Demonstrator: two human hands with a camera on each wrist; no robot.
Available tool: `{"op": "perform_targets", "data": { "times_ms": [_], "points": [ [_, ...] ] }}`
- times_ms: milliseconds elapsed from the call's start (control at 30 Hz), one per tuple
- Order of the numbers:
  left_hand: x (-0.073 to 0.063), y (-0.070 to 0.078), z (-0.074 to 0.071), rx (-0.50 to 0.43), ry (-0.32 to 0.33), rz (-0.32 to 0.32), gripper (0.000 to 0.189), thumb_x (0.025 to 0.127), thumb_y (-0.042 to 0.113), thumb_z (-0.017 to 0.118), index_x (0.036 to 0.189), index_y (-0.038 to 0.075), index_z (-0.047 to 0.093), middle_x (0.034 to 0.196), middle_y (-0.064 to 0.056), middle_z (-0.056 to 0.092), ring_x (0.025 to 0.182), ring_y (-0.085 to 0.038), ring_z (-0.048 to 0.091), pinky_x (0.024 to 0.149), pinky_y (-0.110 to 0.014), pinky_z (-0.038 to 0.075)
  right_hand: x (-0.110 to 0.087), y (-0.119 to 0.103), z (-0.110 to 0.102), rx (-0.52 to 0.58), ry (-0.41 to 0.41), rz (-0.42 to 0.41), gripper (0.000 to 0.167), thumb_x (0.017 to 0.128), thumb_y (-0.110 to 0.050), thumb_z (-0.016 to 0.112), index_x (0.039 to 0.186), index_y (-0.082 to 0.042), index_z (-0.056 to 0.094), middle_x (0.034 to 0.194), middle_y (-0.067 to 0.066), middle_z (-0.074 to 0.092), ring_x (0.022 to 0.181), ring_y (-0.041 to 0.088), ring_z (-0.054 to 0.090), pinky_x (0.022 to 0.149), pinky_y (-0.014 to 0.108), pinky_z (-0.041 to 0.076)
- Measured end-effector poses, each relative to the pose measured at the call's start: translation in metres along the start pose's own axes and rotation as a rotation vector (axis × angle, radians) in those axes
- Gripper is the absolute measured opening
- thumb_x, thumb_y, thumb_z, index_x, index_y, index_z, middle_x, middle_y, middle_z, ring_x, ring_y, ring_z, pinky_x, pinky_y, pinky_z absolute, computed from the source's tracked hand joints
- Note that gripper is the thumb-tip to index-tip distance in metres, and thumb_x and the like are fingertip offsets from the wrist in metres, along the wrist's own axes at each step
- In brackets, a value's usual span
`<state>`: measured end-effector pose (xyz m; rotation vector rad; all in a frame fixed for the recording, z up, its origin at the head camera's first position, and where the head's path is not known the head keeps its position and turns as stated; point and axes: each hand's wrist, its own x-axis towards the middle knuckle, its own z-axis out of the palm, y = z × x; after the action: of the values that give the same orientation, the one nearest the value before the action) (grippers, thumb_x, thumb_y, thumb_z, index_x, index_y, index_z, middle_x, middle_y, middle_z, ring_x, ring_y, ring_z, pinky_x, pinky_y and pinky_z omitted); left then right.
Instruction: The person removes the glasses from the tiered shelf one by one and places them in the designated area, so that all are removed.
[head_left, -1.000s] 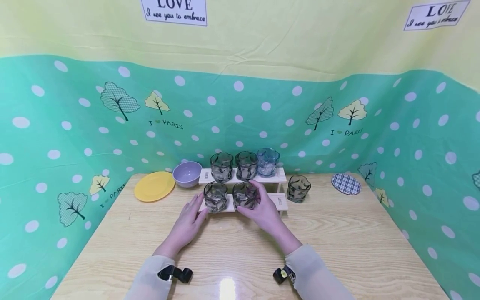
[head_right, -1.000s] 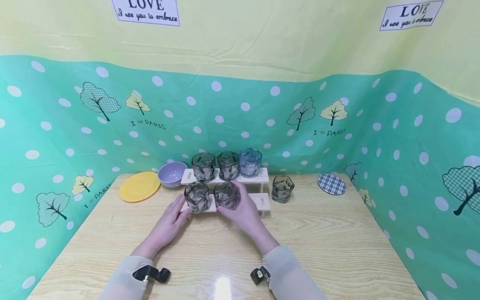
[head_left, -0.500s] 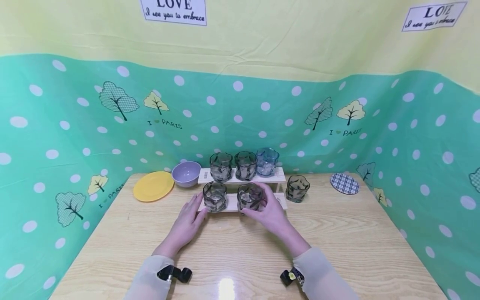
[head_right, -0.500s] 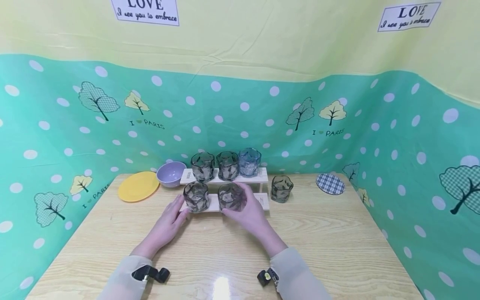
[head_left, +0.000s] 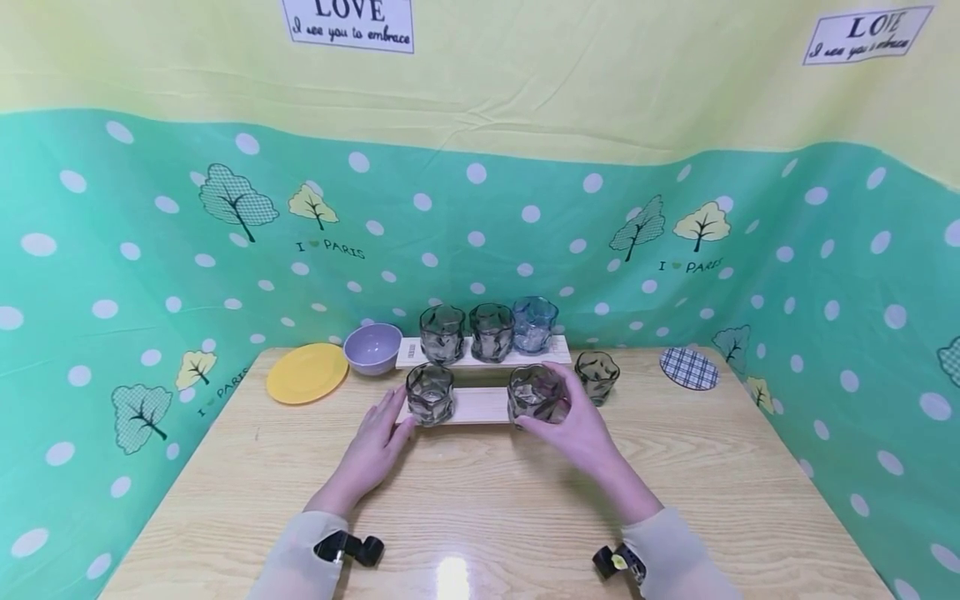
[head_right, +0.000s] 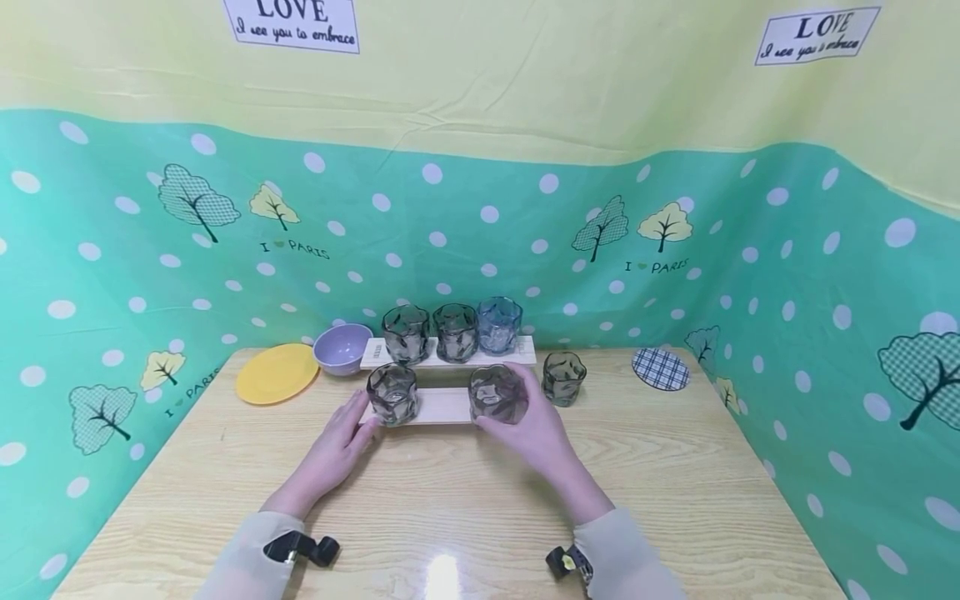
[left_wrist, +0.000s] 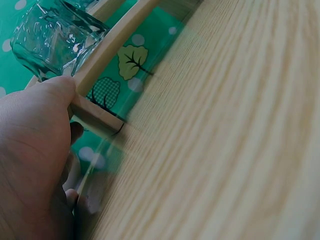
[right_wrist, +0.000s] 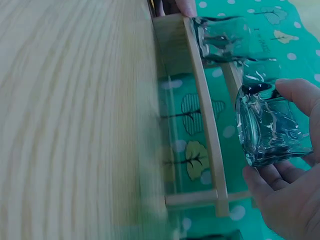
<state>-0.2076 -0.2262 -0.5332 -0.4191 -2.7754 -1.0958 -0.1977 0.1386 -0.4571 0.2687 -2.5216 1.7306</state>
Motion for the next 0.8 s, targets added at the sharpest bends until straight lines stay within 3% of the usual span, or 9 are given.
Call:
{"op": "perform_targets", "data": {
  "times_ms": [233,367,800],
  "points": [
    [-0.001,0.000,0.000,0.003,0.002,0.000,0.069,0.119,0.041,0.048,0.176,0.009,0.025,0.178,-0.021,0.030,0.166,-0.043,0.021,0.136,-0.061,0.010,-0.004,0.004,-0.026,-0.021,0.018,-0.004,0.103,0.085,-0.034,0.099,0.168,-0.022,0.039,0.151,0.015,0.060,0.144,0.039,0.057,0.126,0.054,0.042],
    [-0.001,0.000,0.000,0.001,-0.001,-0.006,0.069,0.119,0.040,0.049,0.176,0.009,0.025,0.179,-0.021,0.029,0.167,-0.042,0.021,0.136,-0.061,0.010,-0.004,0.004,-0.042,-0.049,0.041,-0.017,0.102,0.087,-0.032,0.098,0.169,-0.020,0.038,0.150,0.016,0.062,0.140,0.039,0.059,0.125,0.055,0.043],
    [0.000,0.001,-0.001,-0.002,-0.004,-0.005,0.070,0.119,0.043,0.048,0.177,0.010,0.025,0.179,-0.019,0.029,0.167,-0.042,0.020,0.136,-0.061,0.010,0.001,0.008,-0.087,-0.118,0.126,-0.022,0.100,0.093,-0.028,0.093,0.172,-0.018,0.032,0.160,0.027,0.047,0.141,0.053,0.054,0.125,0.064,0.040]
  ]
}}
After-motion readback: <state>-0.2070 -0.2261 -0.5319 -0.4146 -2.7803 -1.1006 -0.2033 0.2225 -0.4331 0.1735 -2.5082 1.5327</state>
